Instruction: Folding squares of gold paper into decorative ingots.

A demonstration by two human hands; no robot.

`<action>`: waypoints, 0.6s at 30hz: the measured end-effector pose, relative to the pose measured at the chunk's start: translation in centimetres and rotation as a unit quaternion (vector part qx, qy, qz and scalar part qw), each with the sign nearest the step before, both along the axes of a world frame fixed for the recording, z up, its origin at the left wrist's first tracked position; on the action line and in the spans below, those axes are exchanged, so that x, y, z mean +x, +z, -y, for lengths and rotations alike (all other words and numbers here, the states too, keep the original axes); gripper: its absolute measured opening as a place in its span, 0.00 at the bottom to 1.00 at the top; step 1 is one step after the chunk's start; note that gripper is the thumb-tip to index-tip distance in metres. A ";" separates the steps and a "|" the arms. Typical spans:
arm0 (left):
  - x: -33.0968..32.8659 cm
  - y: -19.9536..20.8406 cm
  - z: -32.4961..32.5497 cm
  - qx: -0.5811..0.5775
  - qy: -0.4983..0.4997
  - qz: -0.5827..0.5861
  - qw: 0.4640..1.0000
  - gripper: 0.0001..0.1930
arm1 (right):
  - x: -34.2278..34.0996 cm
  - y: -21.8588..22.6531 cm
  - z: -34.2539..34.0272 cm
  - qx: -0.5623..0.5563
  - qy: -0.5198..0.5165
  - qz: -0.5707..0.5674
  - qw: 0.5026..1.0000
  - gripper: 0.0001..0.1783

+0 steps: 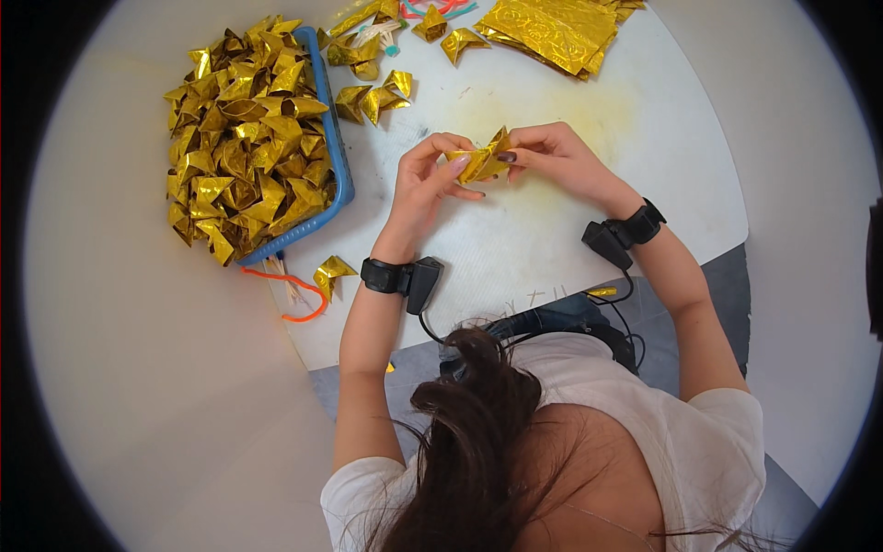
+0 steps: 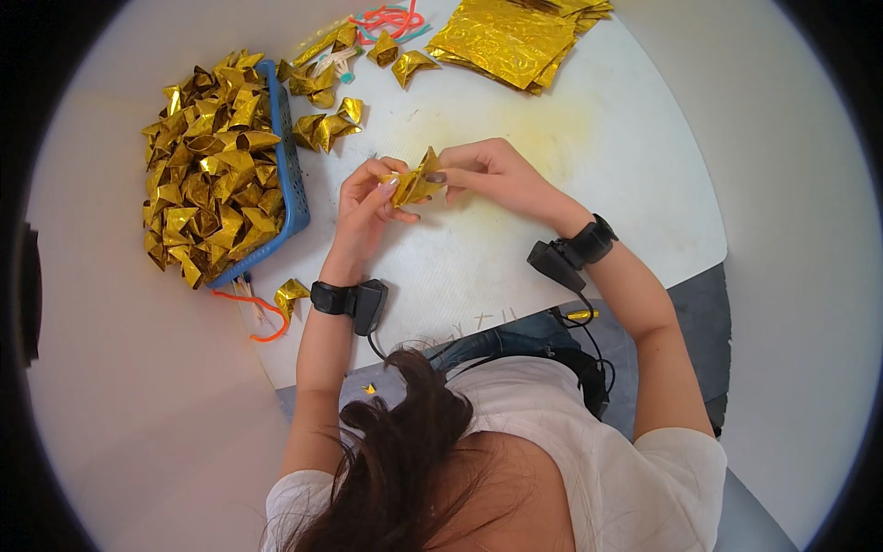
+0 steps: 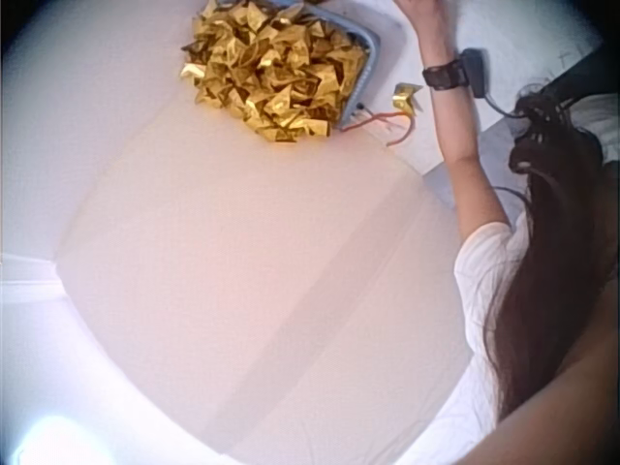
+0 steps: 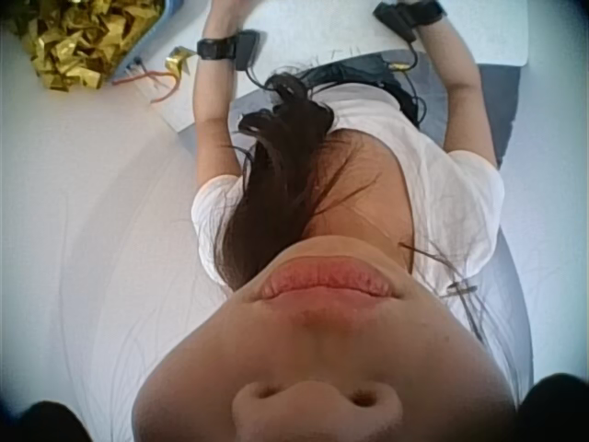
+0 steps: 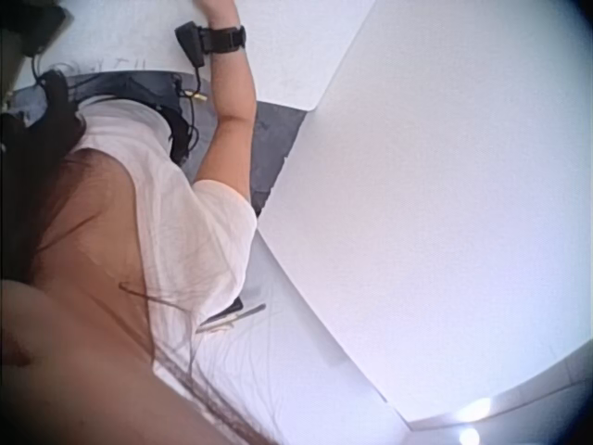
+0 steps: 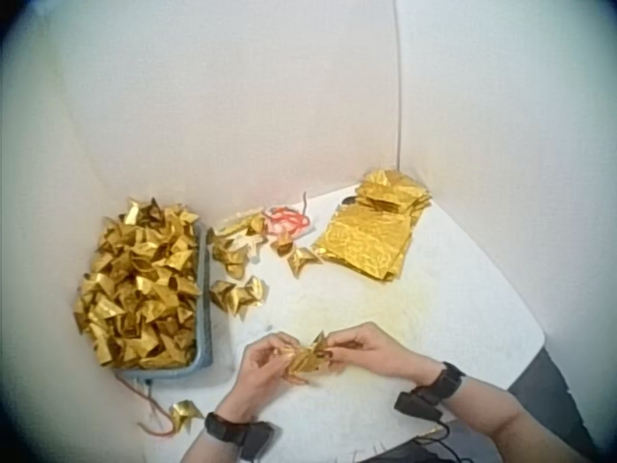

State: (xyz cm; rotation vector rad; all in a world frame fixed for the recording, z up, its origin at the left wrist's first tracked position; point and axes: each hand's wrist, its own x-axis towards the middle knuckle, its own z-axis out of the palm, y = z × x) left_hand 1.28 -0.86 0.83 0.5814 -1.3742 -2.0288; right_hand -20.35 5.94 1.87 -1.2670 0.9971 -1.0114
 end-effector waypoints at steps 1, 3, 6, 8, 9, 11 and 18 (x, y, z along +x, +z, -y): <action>0.0 0.0 0.1 0.000 0.000 0.000 1.000 0.05 | 0.1 -0.1 -0.1 -0.018 -0.013 -0.004 1.000 0.13; 0.0 -0.2 0.3 0.082 -0.013 -0.031 0.996 0.06 | 0.1 0.1 -0.2 -0.040 -0.018 -0.018 0.999 0.13; -0.3 -0.4 0.1 0.062 0.024 -0.015 0.998 0.04 | 0.2 0.6 -0.2 -0.074 -0.022 -0.057 0.995 0.12; -0.4 -0.7 0.0 0.025 0.038 0.001 0.999 0.05 | 0.2 0.8 -0.2 -0.086 -0.021 -0.081 0.993 0.12; -0.6 -0.5 0.0 -0.012 0.050 0.016 0.999 0.08 | 0.0 0.9 -0.2 -0.087 -0.030 -0.099 0.991 0.12; -0.8 0.4 -0.4 -0.014 0.061 0.027 0.998 0.12 | -0.2 0.9 -0.1 -0.087 -0.039 -0.117 0.989 0.12; -2.2 0.2 -1.9 -0.024 0.156 0.088 0.983 0.18 | 0.4 -0.7 0.3 -0.012 -0.127 -0.027 0.991 0.11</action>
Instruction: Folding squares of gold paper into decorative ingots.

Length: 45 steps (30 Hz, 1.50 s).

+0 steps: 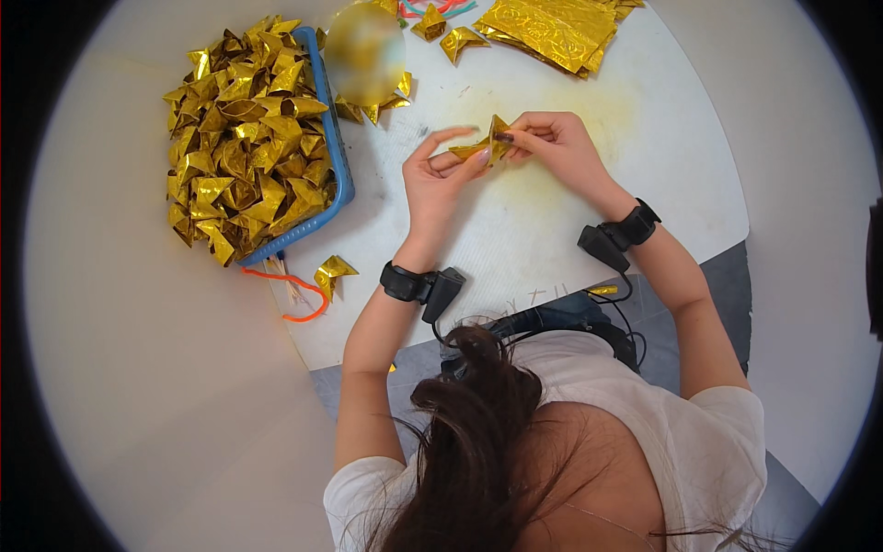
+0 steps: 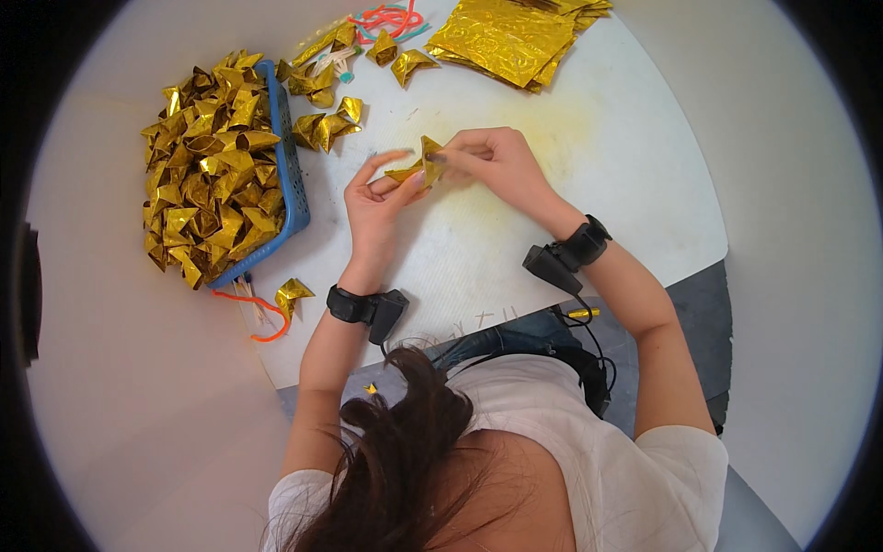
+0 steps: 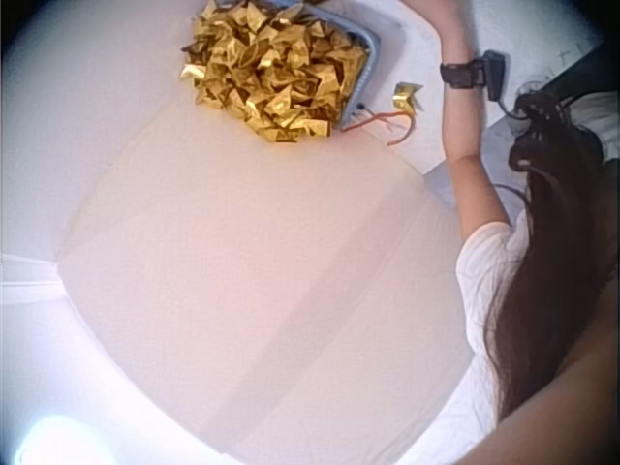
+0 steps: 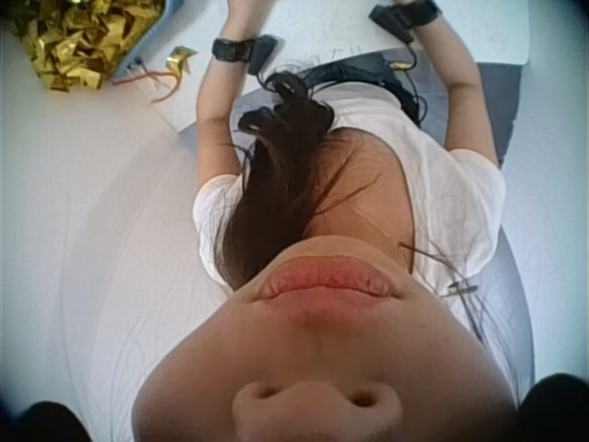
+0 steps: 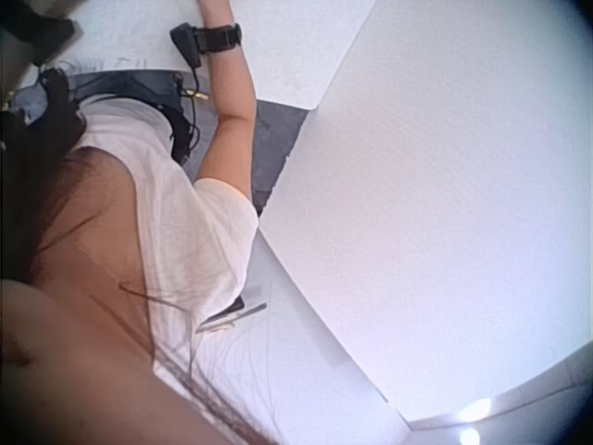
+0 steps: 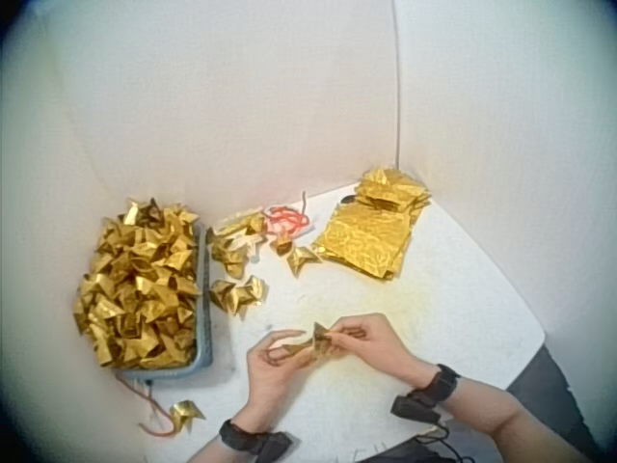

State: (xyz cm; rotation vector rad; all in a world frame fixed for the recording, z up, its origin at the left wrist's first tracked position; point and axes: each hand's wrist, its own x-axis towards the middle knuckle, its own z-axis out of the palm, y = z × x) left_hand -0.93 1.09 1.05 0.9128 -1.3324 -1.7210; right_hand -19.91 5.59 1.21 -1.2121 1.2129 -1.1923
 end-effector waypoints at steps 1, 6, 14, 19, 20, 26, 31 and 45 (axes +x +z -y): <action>-0.2 -0.3 -0.3 0.000 0.001 0.000 1.000 0.18 | 0.2 -0.2 0.1 -0.005 -0.030 0.034 0.999 0.10; -1.1 -0.7 -1.6 0.031 0.054 -0.057 0.996 0.15 | 1.2 -0.2 -0.4 0.062 -0.108 0.145 0.982 0.11; -1.2 0.6 -2.2 -0.022 0.042 -0.063 0.997 0.18 | 1.5 0.7 -0.5 0.085 -0.117 0.215 0.966 0.13; -0.7 0.1 -1.6 -0.093 0.039 -0.007 0.995 0.18 | 1.8 0.1 -0.6 0.038 -0.040 0.233 0.971 0.15; -0.6 0.2 -1.4 -0.037 0.010 -0.068 0.997 0.17 | 1.5 0.2 -0.5 0.037 -0.041 0.233 0.971 0.15; 0.0 -0.9 0.0 0.206 -0.102 -0.211 0.950 0.18 | 0.6 0.2 -0.5 0.102 -0.007 0.297 0.949 0.15; 0.5 -0.9 0.0 0.210 -0.182 -0.160 0.947 0.16 | 0.5 0.6 -0.7 0.147 0.069 0.251 0.954 0.15; -0.4 -2.2 0.0 0.292 -0.185 -0.348 0.871 0.16 | 0.2 -1.3 -0.1 0.098 0.081 0.423 0.897 0.11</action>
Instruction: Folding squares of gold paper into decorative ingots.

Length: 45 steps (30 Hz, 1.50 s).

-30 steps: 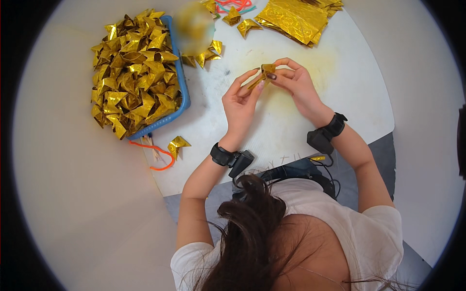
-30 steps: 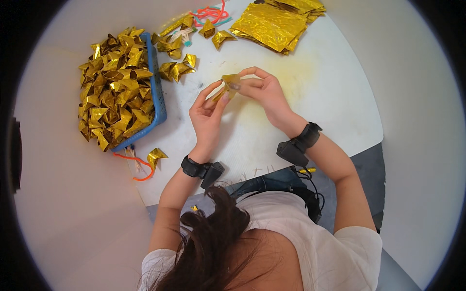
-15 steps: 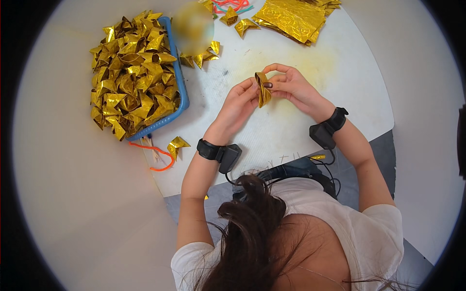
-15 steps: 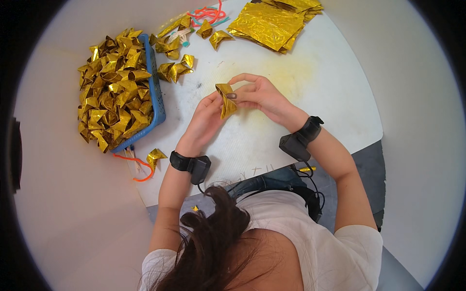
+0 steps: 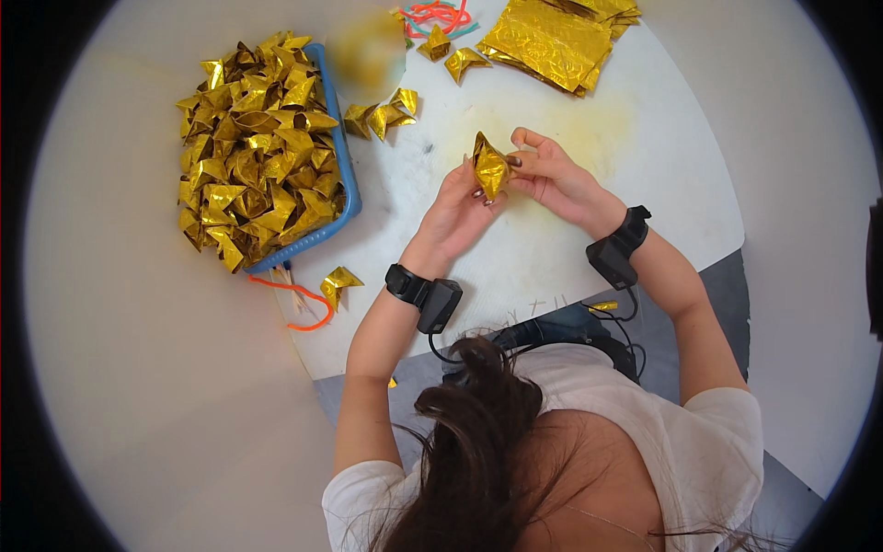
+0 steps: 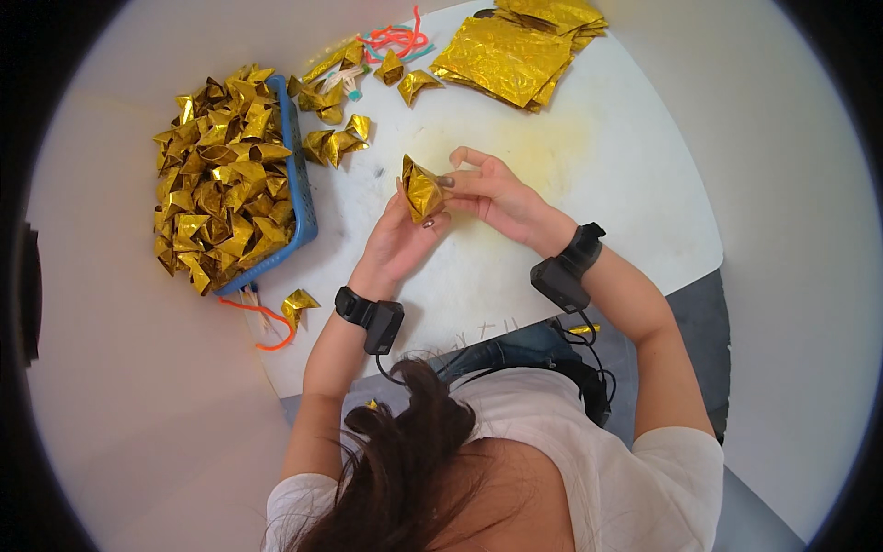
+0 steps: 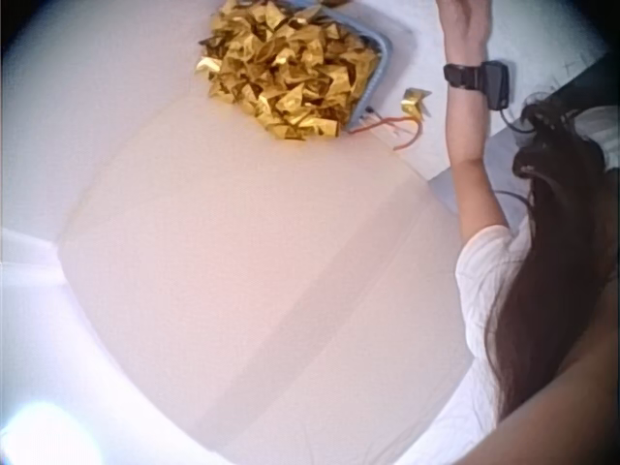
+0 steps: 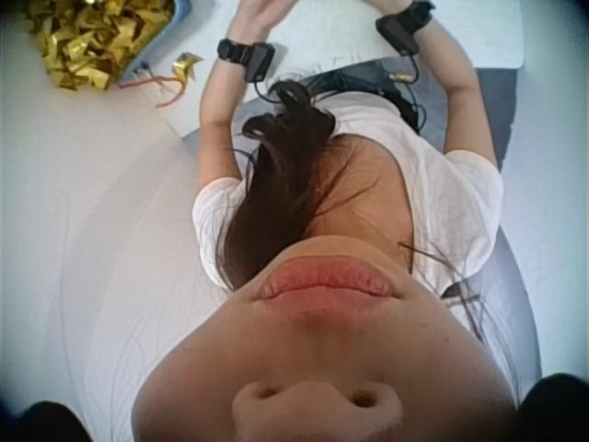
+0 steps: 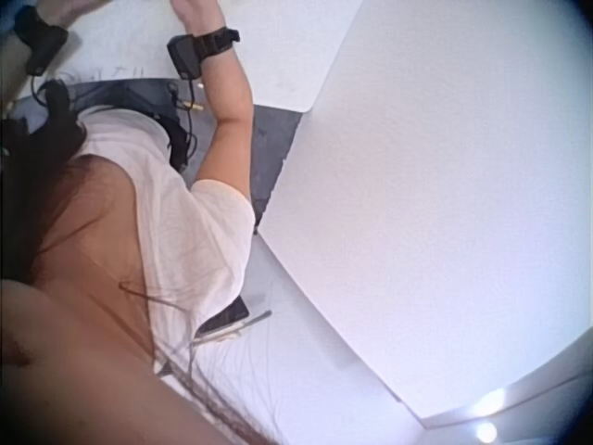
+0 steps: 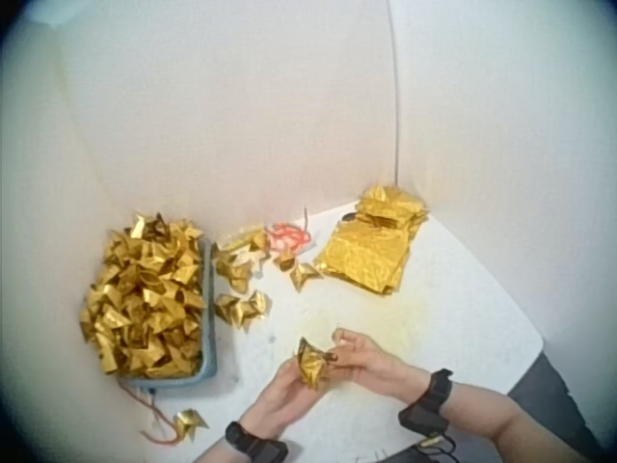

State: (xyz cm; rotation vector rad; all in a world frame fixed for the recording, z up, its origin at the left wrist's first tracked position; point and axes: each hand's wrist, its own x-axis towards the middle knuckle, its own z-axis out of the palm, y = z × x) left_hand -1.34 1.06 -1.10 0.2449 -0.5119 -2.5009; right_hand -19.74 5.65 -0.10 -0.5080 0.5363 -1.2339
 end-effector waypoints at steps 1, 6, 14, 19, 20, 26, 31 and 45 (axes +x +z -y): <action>0.0 -0.2 -0.1 -0.004 -0.001 -0.003 1.000 0.16 | 0.1 0.0 -0.1 0.002 0.005 0.019 1.000 0.11; -0.4 1.4 -0.5 0.026 0.075 0.058 0.995 0.17 | -0.1 2.0 -0.8 0.000 -0.041 -0.078 0.996 0.09; 1.4 1.2 0.3 0.086 0.064 -0.003 0.994 0.22 | -14.8 13.3 -3.0 -0.208 -0.694 -0.084 0.684 0.02; 0.2 0.6 0.7 0.087 0.054 0.004 0.995 0.21 | -11.8 19.1 -5.4 -0.254 -0.801 -0.053 0.540 0.07; 0.6 0.3 0.7 0.087 0.065 0.015 0.994 0.21 | -8.6 18.6 -3.6 -0.308 -0.670 -0.281 0.615 0.11; 1.0 0.2 0.5 0.098 0.079 0.018 0.992 0.17 | -1.2 15.2 2.7 -0.181 0.142 -0.743 0.629 0.30; 0.0 0.6 0.4 0.077 0.058 0.026 0.995 0.17 | -7.3 3.6 5.5 -0.253 -0.289 -0.844 0.376 0.24; 0.6 2.5 0.3 -0.144 0.175 0.146 0.963 0.23 | -6.4 7.7 1.1 -0.029 -0.195 -0.359 0.912 0.14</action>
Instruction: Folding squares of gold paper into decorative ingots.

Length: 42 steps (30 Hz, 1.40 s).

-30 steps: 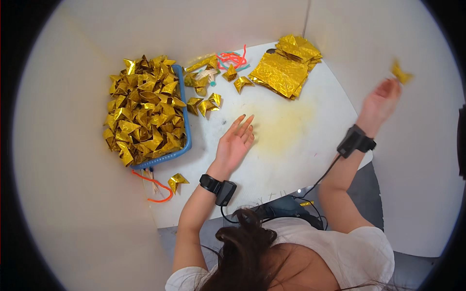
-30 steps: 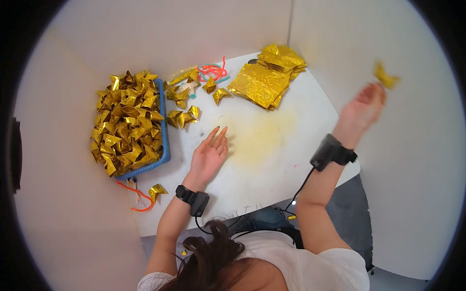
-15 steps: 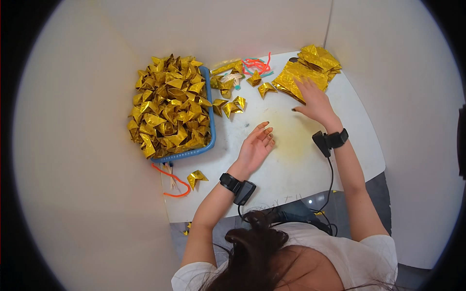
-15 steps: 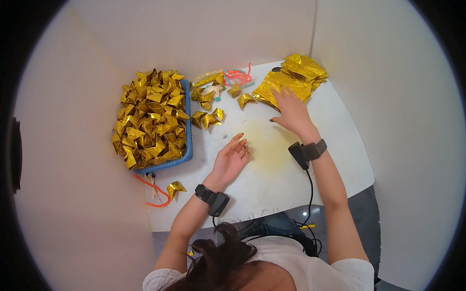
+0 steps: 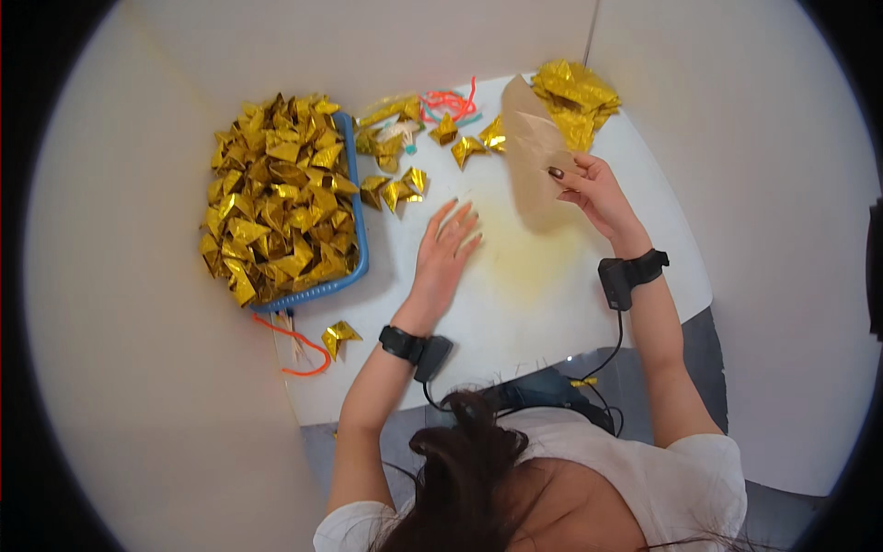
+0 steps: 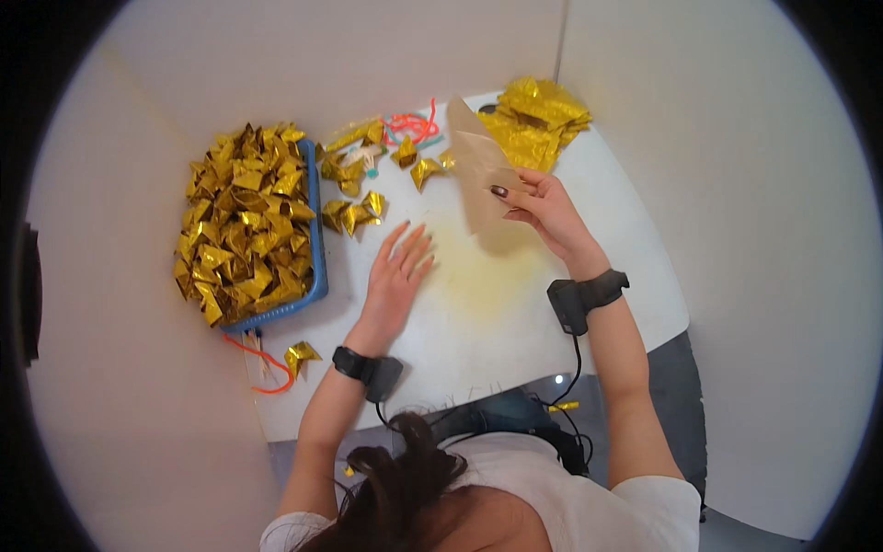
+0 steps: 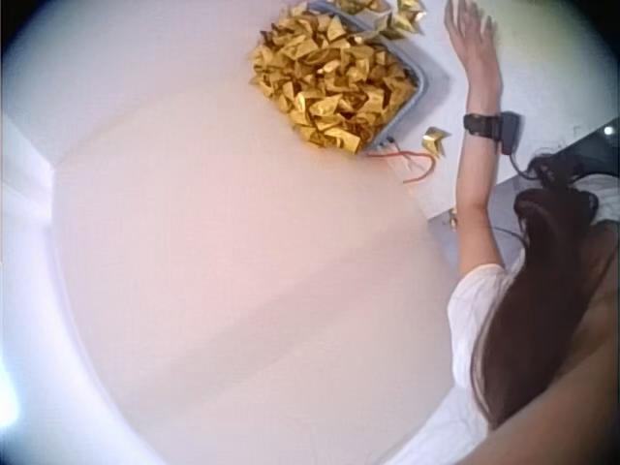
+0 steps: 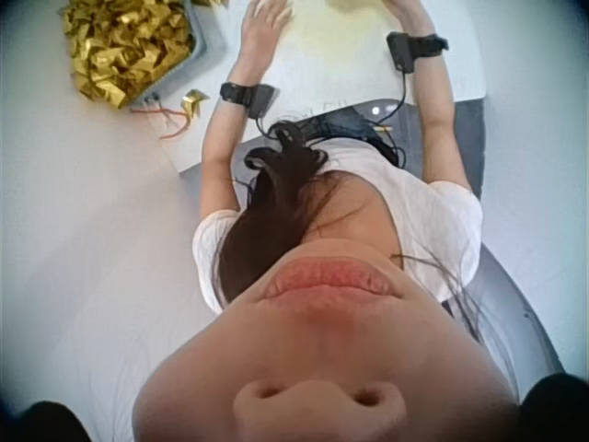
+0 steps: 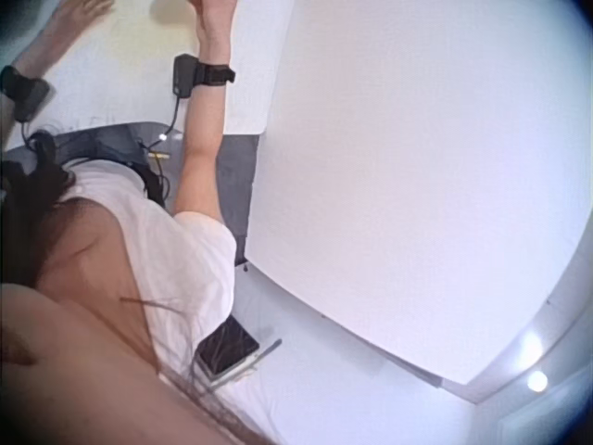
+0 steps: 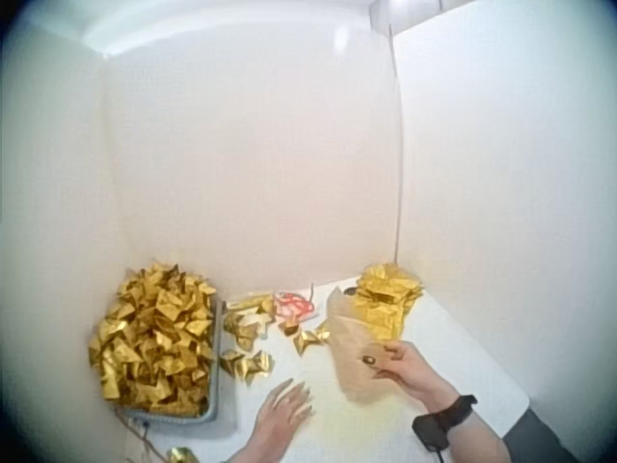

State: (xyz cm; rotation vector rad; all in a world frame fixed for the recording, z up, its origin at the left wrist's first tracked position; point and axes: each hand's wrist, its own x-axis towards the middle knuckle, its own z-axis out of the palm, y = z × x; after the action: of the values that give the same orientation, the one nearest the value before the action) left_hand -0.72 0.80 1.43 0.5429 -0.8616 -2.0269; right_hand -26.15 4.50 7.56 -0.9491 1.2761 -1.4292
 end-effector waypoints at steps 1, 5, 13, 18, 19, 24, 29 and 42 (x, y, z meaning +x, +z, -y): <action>0.2 -0.6 0.3 0.010 0.005 0.005 1.000 0.23 | 0.6 0.0 -0.3 -0.005 0.045 0.057 0.997 0.15; 0.5 -1.4 0.2 -0.009 -0.031 0.049 0.998 0.22 | 1.2 -2.7 -0.9 0.033 0.121 0.124 0.984 0.19; 0.8 -0.6 1.3 -0.098 -0.079 0.234 0.964 0.18 | 0.9 -5.7 -0.5 0.087 0.089 -0.029 0.992 0.18; 0.9 -1.5 1.5 -0.071 -0.065 0.182 0.979 0.17 | 0.8 -6.0 -0.7 0.083 0.088 0.025 0.992 0.17; 1.0 -1.7 1.6 -0.089 -0.065 0.198 0.974 0.17 | 0.9 -5.9 -0.7 0.078 0.085 0.032 0.993 0.17; 0.5 -1.4 1.2 -0.062 0.004 0.202 0.977 0.17 | 3.9 -5.4 -1.3 0.032 0.052 0.018 0.998 0.18; -0.2 -1.3 0.1 -0.062 0.039 0.190 0.979 0.19 | 5.2 -6.1 -1.5 -0.070 -0.118 -0.141 0.980 0.17; 0.2 -0.8 0.3 0.028 0.015 0.044 0.999 0.18 | 6.0 -3.4 -1.9 -0.230 0.116 -0.540 0.801 0.18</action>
State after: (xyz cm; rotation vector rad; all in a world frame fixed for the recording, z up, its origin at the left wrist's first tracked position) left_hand -0.50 0.48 0.62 0.6768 -0.8442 -2.0174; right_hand -20.16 6.41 4.18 -2.3893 1.4926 -0.9688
